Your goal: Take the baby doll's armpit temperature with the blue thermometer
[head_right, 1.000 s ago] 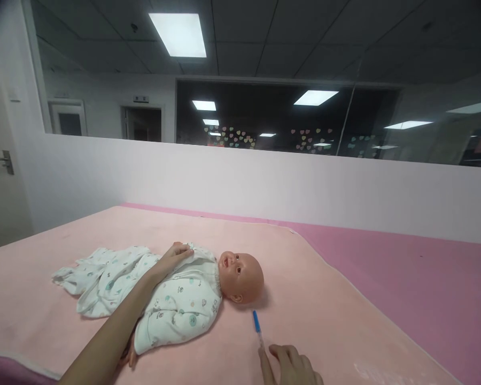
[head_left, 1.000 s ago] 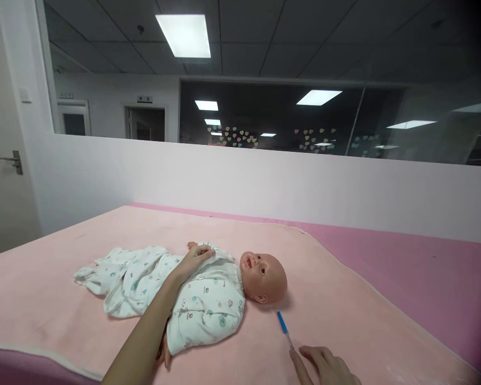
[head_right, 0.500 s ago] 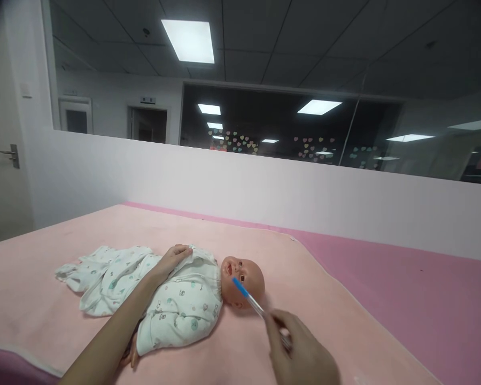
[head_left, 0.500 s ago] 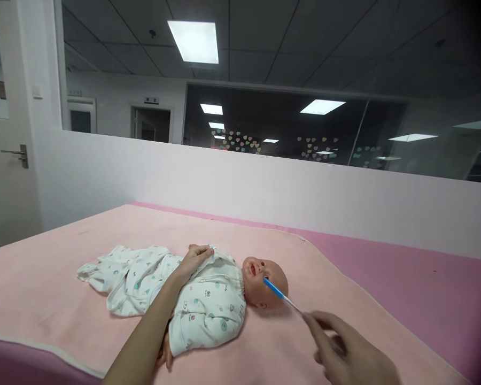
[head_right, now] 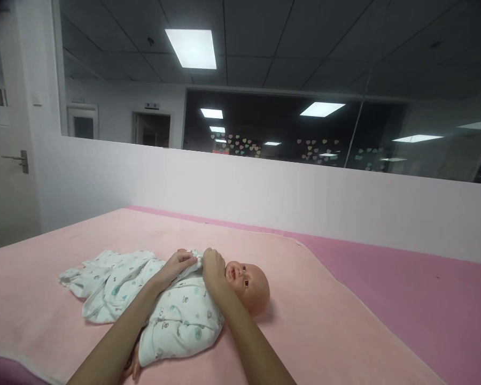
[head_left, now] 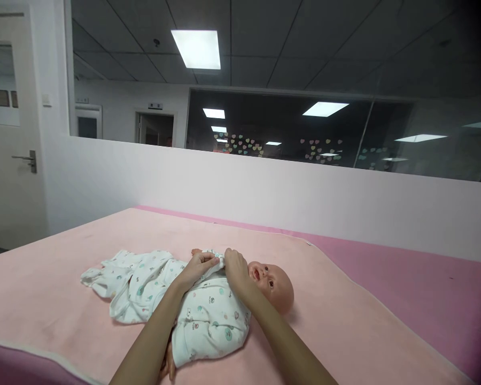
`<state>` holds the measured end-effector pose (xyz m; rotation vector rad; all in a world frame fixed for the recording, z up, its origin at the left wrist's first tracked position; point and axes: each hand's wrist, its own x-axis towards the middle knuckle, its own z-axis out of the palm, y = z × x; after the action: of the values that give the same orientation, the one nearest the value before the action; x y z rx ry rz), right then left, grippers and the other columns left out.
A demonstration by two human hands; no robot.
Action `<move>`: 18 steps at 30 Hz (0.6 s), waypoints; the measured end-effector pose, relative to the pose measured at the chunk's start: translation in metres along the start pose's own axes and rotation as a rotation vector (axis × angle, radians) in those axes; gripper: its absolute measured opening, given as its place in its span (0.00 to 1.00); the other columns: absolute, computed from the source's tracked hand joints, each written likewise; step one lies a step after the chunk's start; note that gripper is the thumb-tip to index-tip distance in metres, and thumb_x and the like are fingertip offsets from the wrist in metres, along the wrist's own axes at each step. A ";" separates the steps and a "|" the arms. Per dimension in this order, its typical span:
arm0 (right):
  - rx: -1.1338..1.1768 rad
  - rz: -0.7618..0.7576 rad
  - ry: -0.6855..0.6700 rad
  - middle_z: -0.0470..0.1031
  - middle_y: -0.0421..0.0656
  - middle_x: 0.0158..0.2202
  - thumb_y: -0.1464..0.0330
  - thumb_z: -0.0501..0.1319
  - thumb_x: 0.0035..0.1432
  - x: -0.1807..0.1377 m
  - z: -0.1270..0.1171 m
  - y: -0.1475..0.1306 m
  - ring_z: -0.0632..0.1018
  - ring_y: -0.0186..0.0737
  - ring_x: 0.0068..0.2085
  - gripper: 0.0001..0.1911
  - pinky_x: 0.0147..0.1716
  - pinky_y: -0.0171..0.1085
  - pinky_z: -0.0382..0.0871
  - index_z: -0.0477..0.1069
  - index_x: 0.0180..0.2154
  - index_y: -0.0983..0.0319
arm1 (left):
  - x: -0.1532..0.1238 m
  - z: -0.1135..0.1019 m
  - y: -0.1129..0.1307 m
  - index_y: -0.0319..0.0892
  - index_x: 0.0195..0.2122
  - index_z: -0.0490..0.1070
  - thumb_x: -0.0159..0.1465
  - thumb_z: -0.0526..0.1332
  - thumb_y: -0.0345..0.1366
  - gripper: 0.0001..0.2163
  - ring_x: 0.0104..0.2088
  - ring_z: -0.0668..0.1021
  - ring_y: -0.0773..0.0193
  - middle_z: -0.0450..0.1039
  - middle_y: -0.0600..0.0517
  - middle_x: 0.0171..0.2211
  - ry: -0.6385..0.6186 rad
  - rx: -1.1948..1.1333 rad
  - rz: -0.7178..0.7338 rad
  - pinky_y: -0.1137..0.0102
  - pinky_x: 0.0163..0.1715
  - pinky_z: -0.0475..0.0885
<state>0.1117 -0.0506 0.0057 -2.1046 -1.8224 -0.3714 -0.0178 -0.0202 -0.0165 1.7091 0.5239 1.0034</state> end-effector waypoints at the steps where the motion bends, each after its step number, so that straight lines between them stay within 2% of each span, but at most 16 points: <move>1: -0.015 0.011 -0.012 0.71 0.48 0.26 0.83 0.52 0.49 0.003 0.003 -0.001 0.72 0.35 0.25 0.09 0.21 0.31 0.55 0.67 0.28 0.66 | 0.000 0.000 0.001 0.36 0.22 0.66 0.52 0.59 0.49 0.18 0.26 0.61 0.71 0.58 0.55 0.20 -0.007 0.002 0.000 0.75 0.26 0.56; 5: -0.038 0.006 -0.031 0.69 0.52 0.37 0.83 0.49 0.52 -0.001 0.005 0.000 0.73 0.35 0.31 0.12 0.25 0.31 0.58 0.66 0.35 0.67 | 0.002 0.002 -0.001 0.35 0.22 0.67 0.52 0.60 0.48 0.18 0.21 0.57 0.74 0.55 0.57 0.17 -0.038 0.003 -0.021 0.75 0.22 0.50; 9: 0.005 -0.088 -0.051 0.67 0.45 0.37 0.80 0.49 0.52 -0.015 0.002 0.006 0.72 0.34 0.33 0.11 0.27 0.31 0.57 0.65 0.35 0.63 | 0.006 0.005 -0.005 0.33 0.23 0.69 0.52 0.61 0.47 0.17 0.21 0.59 0.74 0.59 0.56 0.18 -0.041 -0.014 -0.020 0.75 0.21 0.51; 13: 0.015 -0.157 -0.074 0.67 0.44 0.37 0.82 0.47 0.52 -0.020 0.003 0.007 0.72 0.35 0.33 0.14 0.26 0.32 0.56 0.65 0.36 0.63 | 0.007 0.003 -0.010 0.33 0.25 0.71 0.50 0.61 0.49 0.19 0.22 0.63 0.73 0.64 0.54 0.19 -0.037 -0.046 -0.046 0.76 0.23 0.55; 16: -0.041 -0.109 -0.058 0.68 0.46 0.36 0.83 0.46 0.53 -0.020 0.005 0.003 0.73 0.36 0.32 0.15 0.25 0.32 0.56 0.66 0.35 0.64 | 0.012 0.000 -0.019 0.34 0.30 0.71 0.53 0.55 0.53 0.22 0.23 0.67 0.71 0.68 0.52 0.22 0.051 -0.065 -0.130 0.75 0.25 0.60; 18: -0.072 -0.081 -0.036 0.69 0.47 0.36 0.83 0.45 0.53 -0.021 0.008 0.000 0.73 0.38 0.32 0.16 0.25 0.33 0.58 0.67 0.35 0.65 | 0.019 0.000 -0.024 0.35 0.37 0.70 0.58 0.47 0.53 0.25 0.23 0.70 0.69 0.71 0.50 0.23 0.093 0.121 -0.212 0.74 0.25 0.62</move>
<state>0.1086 -0.0662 -0.0103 -2.1017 -1.9469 -0.4284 -0.0045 0.0026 -0.0318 1.6773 0.8234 0.9157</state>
